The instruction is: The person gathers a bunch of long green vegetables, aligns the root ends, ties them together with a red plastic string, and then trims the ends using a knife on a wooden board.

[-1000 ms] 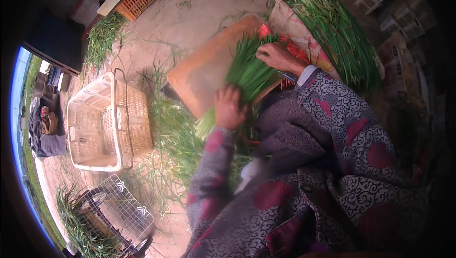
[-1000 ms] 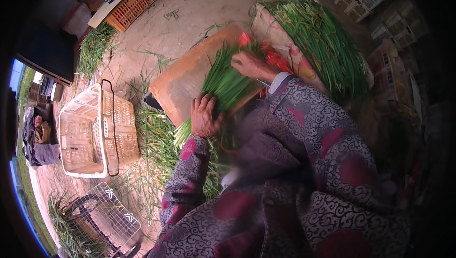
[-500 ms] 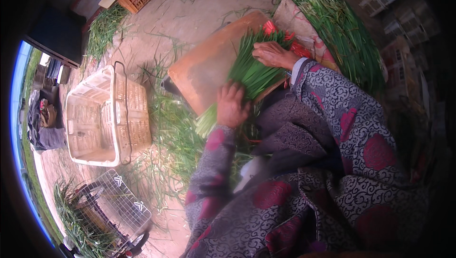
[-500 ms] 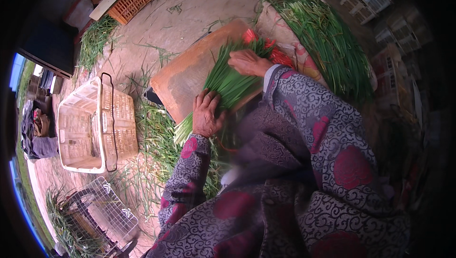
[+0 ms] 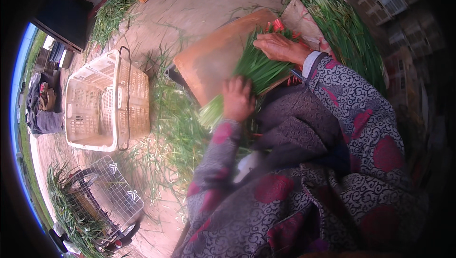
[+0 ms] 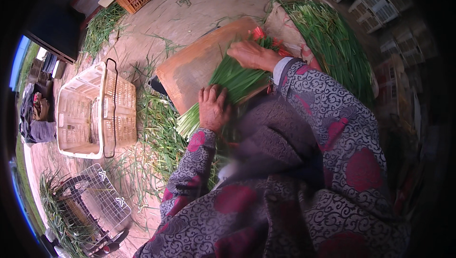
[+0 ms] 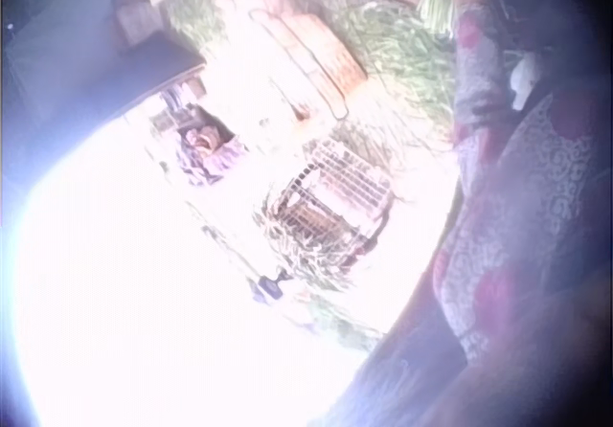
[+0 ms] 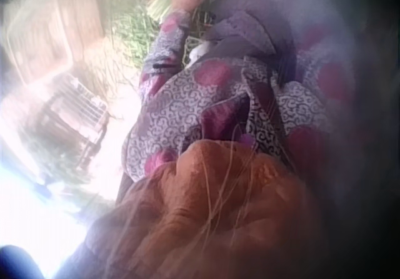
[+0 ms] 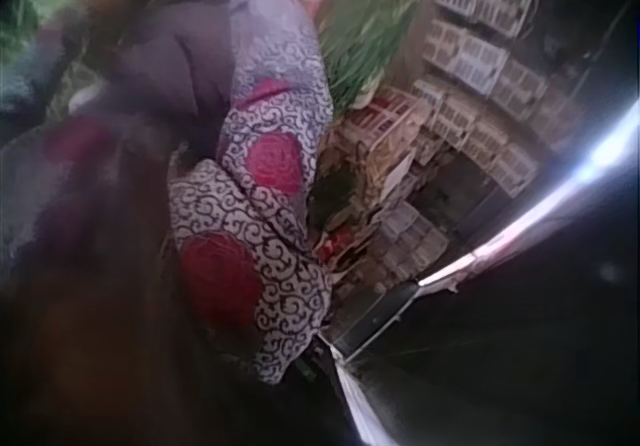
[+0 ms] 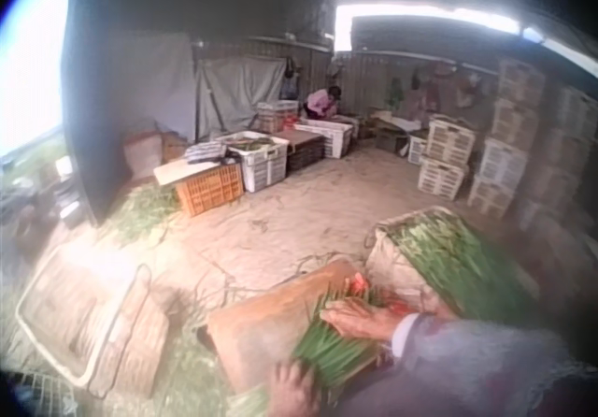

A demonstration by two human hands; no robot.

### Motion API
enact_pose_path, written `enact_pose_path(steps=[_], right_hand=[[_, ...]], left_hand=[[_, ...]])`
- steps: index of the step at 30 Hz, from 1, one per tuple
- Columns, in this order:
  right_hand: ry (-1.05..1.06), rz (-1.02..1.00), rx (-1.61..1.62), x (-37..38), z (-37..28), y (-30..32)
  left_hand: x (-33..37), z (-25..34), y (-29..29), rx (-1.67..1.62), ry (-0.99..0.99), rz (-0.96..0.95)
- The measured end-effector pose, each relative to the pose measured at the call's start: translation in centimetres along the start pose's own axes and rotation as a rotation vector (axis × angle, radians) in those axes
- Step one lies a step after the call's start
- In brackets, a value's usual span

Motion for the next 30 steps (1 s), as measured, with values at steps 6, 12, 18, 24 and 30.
enact_pose_path(steps=[6,12,18,24,30], right_hand=[[0.039,-0.332,0.043,-0.1,-2.5,-1.2],[0.006,-0.367,-0.036,-0.2,-4.3,-2.0],[0.039,-0.206,-0.248,-1.2,-0.3,-0.3],[-0.555,0.122,0.226,-6.2,10.3,9.5],[-0.226,-0.464,1.072,-5.9,-12.4,3.2]], left_hand=[[-0.1,0.0,0.0,-0.014,0.019,-0.007],[-0.3,-0.5,0.3,0.002,0.026,0.000],[-0.7,-1.6,-0.7,-0.007,0.050,-0.047],[-0.3,-1.8,-1.1,-0.013,0.076,-0.026],[-0.5,-2.3,-1.8,0.020,0.034,-0.075]])
Point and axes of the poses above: each hand's wrist, its own x-axis towards the middle knuckle, its own y-axis out of the back of the hand, z = x × y, the point moved 10 cm from there along x, towards the middle knuckle
